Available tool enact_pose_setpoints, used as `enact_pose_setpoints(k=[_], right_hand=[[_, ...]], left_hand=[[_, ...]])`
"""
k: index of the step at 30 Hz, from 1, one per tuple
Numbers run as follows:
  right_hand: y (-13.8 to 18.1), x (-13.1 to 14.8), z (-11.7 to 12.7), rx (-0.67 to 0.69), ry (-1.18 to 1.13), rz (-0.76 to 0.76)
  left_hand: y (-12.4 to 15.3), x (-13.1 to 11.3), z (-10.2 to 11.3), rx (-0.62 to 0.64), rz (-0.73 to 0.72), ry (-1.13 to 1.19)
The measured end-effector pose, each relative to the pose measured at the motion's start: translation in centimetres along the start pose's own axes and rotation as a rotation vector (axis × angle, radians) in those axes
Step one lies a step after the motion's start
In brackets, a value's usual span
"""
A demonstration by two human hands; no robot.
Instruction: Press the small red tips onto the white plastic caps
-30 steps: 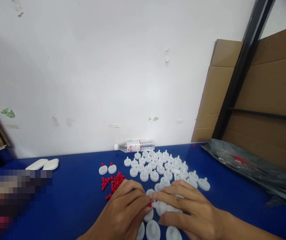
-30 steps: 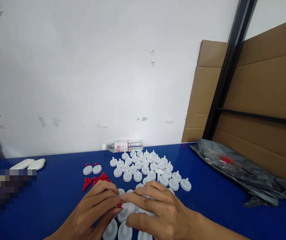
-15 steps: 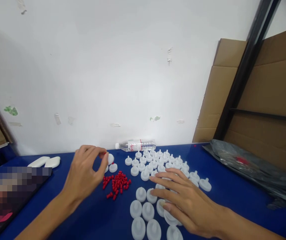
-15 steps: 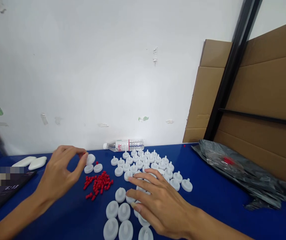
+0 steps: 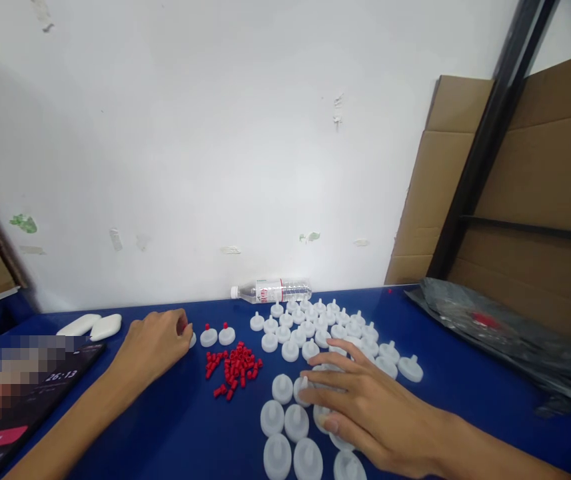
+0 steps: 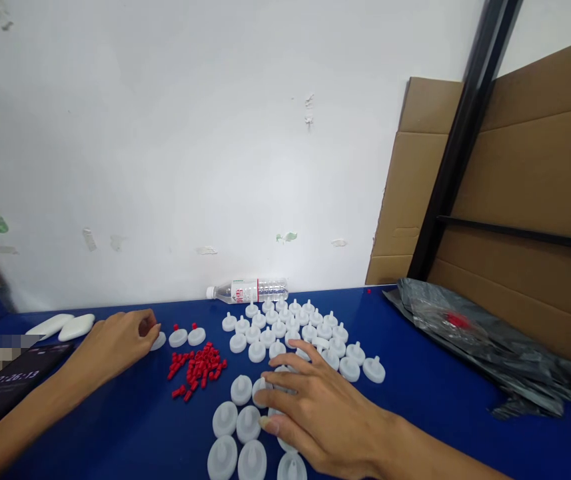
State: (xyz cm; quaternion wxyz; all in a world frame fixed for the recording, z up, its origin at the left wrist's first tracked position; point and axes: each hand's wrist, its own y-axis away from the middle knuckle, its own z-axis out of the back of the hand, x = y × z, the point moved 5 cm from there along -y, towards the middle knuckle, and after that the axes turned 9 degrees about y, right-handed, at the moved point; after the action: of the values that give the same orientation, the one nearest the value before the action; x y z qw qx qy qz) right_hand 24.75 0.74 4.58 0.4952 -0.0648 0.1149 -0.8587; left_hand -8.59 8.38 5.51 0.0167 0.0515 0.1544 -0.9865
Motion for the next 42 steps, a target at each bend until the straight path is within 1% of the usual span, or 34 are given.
enact_pose_setpoints(k=[2,4,6,9,11,14,18,22,25,27,29,34,37,38,40,42], right_hand=[[0.0,0.0,-0.1,0.003,-0.007,0.002],[0.0,-0.1,-0.2,0.018,-0.007,0.001],[-0.1,-0.1,-0.2,0.028,-0.004,0.001],[-0.1,-0.1,-0.1,0.016,-0.014,0.008],[-0.1,-0.1,-0.2,0.028,-0.027,0.006],[0.1,-0.2,-0.4,0.051,-0.028,-0.002],[0.2,-0.3,-0.5,0.024,-0.008,0.008],[0.2,-0.2,-0.7,0.034,-0.017,0.01],[0.3,-0.2,-0.6,-0.012,0.012,0.017],[0.4,-0.1,-0.3,-0.086,0.042,0.033],[0.5,-0.1,0.1,-0.179,0.068,0.041],[0.5,0.4,1.1,-0.402,0.108,0.071],[0.5,0.6,1.4,-0.473,0.083,0.096],[0.6,0.7,1.5,-0.487,0.07,0.109],[0.7,1.0,1.8,-0.508,0.052,0.155],[0.8,1.4,1.9,-0.513,0.051,0.218]], left_hand=[[0.1,-0.6,0.3,-0.022,-0.026,0.01],[0.2,-1.3,0.6,-0.038,-0.088,0.027],[0.4,-2.2,0.8,-0.045,-0.202,0.076],[1.0,-3.1,1.0,-0.062,-0.397,0.21],[1.3,-3.2,0.9,-0.049,-0.468,0.27],[1.6,-2.8,0.7,0.009,-0.481,0.27],[1.7,-2.1,0.2,0.082,-0.464,0.271],[1.7,-2.1,-0.6,0.114,-0.457,0.252],[1.8,-2.4,-1.1,0.106,-0.457,0.224],[1.7,-2.6,-1.2,0.087,-0.46,0.22],[1.6,-2.8,-0.7,0.052,-0.482,0.234],[2.1,-4.4,2.2,-0.165,-0.58,0.327],[3.4,-6.2,3.5,-0.317,-0.605,0.501],[4.1,-7.0,3.6,-0.338,-0.635,0.558],[5.6,-8.9,3.5,-0.365,-0.703,0.662],[6.9,-10.7,3.2,-0.322,-0.716,0.777]])
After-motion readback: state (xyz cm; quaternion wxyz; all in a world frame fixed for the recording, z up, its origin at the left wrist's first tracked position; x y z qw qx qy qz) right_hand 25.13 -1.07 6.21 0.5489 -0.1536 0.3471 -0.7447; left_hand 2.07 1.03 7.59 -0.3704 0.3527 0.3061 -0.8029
